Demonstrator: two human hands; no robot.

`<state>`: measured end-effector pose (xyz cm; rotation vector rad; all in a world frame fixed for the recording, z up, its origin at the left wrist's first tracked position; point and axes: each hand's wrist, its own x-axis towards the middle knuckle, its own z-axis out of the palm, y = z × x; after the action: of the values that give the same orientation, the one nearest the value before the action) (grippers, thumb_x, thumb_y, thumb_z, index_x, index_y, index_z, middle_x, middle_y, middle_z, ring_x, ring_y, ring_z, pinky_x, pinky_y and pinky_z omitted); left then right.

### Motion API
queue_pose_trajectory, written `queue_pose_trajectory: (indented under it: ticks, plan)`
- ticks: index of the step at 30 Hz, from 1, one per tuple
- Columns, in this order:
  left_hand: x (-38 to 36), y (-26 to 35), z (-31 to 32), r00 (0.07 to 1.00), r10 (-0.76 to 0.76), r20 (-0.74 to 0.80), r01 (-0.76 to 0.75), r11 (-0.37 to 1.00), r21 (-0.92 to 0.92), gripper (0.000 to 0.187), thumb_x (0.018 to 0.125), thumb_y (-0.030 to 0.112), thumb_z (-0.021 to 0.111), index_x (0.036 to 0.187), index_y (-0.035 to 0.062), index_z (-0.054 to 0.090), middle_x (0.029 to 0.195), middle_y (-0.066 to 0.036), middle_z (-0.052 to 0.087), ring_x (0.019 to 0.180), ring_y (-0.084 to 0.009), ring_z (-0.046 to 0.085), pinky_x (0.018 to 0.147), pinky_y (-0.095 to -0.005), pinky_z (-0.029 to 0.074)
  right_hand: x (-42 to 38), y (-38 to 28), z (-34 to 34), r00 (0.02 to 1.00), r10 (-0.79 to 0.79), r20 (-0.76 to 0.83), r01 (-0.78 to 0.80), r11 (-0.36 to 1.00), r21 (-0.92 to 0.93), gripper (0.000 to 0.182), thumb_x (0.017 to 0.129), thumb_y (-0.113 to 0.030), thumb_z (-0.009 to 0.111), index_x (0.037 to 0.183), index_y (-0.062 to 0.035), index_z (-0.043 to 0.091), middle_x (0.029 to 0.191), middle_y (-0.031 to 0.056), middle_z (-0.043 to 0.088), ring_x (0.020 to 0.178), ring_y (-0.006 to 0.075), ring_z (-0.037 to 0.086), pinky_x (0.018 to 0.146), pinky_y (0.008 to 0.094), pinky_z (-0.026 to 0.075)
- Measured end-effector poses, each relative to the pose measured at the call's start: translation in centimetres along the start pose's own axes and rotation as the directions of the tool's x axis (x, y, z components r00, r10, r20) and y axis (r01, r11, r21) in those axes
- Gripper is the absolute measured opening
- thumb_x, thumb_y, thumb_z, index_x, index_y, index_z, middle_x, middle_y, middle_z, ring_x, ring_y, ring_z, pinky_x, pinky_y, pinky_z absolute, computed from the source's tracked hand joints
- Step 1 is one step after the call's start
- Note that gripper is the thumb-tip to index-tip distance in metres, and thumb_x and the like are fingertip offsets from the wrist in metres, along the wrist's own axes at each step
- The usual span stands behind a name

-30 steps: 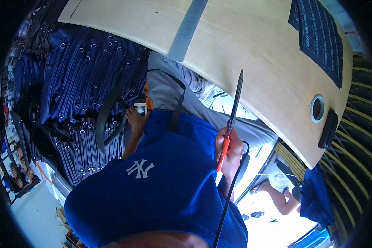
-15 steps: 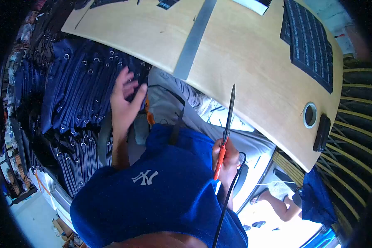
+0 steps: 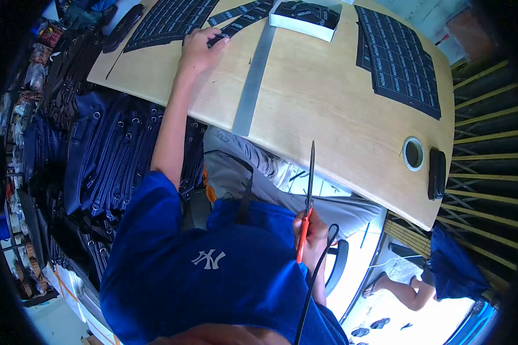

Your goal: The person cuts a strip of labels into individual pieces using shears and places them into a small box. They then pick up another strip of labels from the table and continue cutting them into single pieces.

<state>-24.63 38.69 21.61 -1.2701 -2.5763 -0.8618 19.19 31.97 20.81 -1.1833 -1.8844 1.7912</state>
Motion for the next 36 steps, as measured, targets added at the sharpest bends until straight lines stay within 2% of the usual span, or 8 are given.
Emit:
queue_pose_trajectory:
  ticks: [8,11,14,16,24,26,29,36]
  plan:
    - [-1.0,-1.3,-0.8,0.979,0.11,-0.173,-0.143,0.97,-0.195,0.02,0.08,0.018,0.066,0.095,0.0048,0.065,0.083,-0.018,0.063,0.08,-0.0361,0.061,0.074,-0.0401,0.049,0.2,0.6,-0.2,0.993,-0.12,-0.014,0.119,0.991,-0.061,0.032,0.092,-0.032,0.055,0.079,-0.0039,0.049,0.057,-0.0013,0.045,0.049,0.006,0.041,0.045,0.0235,0.033]
    - [-2.7,0.3,-2.8,0.962,0.04,-0.27,-0.088,0.982,-0.17,0.018,0.082,0.015,0.064,0.095,0.0019,0.063,0.083,-0.017,0.065,0.075,-0.0296,0.064,0.069,-0.0364,0.05,0.0,0.6,-0.6,0.997,-0.065,-0.038,0.064,0.997,-0.042,0.025,0.089,-0.025,0.061,0.08,-0.0031,0.052,0.057,0.002,0.047,0.052,0.0083,0.045,0.05,0.0258,0.038]
    - [-5.6,2.9,-4.3,0.934,-0.07,-0.35,-0.11,0.877,-0.468,0.017,0.085,0.009,0.062,0.099,-0.0008,0.061,0.084,-0.014,0.066,0.069,-0.0192,0.065,0.062,-0.0298,0.05,0.0,0.9,-0.7,0.998,-0.023,-0.058,0.02,0.998,-0.052,0.024,0.088,-0.023,0.06,0.08,-0.0023,0.052,0.056,0.003,0.048,0.052,0.0089,0.044,0.05,0.0262,0.038]
    - [-7.9,6.7,-5.4,0.957,-0.087,-0.277,-0.097,0.804,-0.587,0.019,0.087,0.005,0.06,0.105,-0.0024,0.06,0.085,-0.012,0.066,0.068,-0.011,0.064,0.059,-0.0242,0.049,0.1,1.4,-0.8,0.995,-0.07,-0.071,0.064,0.995,-0.08,0.024,0.087,-0.022,0.061,0.08,-0.0015,0.051,0.055,0.0032,0.046,0.052,0.0089,0.043,0.05,0.0262,0.037]
    - [-13.5,15.6,-3.4,0.982,0.161,-0.094,-0.177,0.639,-0.748,0.033,0.085,-0.001,0.06,0.118,0.0012,0.058,0.104,-0.016,0.065,0.072,-0.0159,0.067,0.061,-0.026,0.054,0.0,1.3,-1.6,0.995,-0.072,-0.064,0.072,0.997,-0.002,0.026,0.084,-0.021,0.064,0.077,-0.0002,0.049,0.052,0.0049,0.041,0.049,0.0115,0.039,0.048,0.0291,0.036]
    - [-14.0,16.5,-2.4,0.987,0.158,-0.016,-0.108,0.595,-0.796,0.034,0.086,0.0,0.06,0.119,0.002,0.057,0.1,-0.014,0.065,0.072,-0.0137,0.067,0.06,-0.0243,0.053,-0.1,1.5,-1.6,0.994,-0.076,-0.085,0.076,0.997,0.006,0.026,0.084,-0.02,0.064,0.077,-0.0001,0.049,0.052,0.006,0.041,0.048,0.0131,0.039,0.048,0.0293,0.035]
    - [-14.9,17.0,-1.7,0.926,0.12,0.358,0.262,0.479,-0.838,0.035,0.087,0.004,0.06,0.122,0.0006,0.054,0.082,-0.007,0.065,0.071,-0.0092,0.065,0.06,-0.0203,0.05,-0.3,2.1,-1.8,0.985,-0.127,-0.116,0.124,0.992,-0.032,0.027,0.085,-0.021,0.064,0.077,0.0003,0.049,0.053,0.0064,0.04,0.048,0.0142,0.039,0.048,0.0298,0.035]
    - [-17.5,17.6,-2.2,0.846,0.138,0.516,0.451,0.331,-0.829,0.038,0.088,0.007,0.061,0.123,-0.0036,0.051,0.086,-0.007,0.065,0.07,-0.0098,0.064,0.061,-0.0205,0.05,-0.6,2.4,-2.3,0.989,-0.077,-0.13,0.074,0.997,-0.029,0.029,0.087,-0.024,0.062,0.079,0.0003,0.049,0.053,0.0064,0.042,0.048,0.014,0.04,0.048,0.0298,0.035]
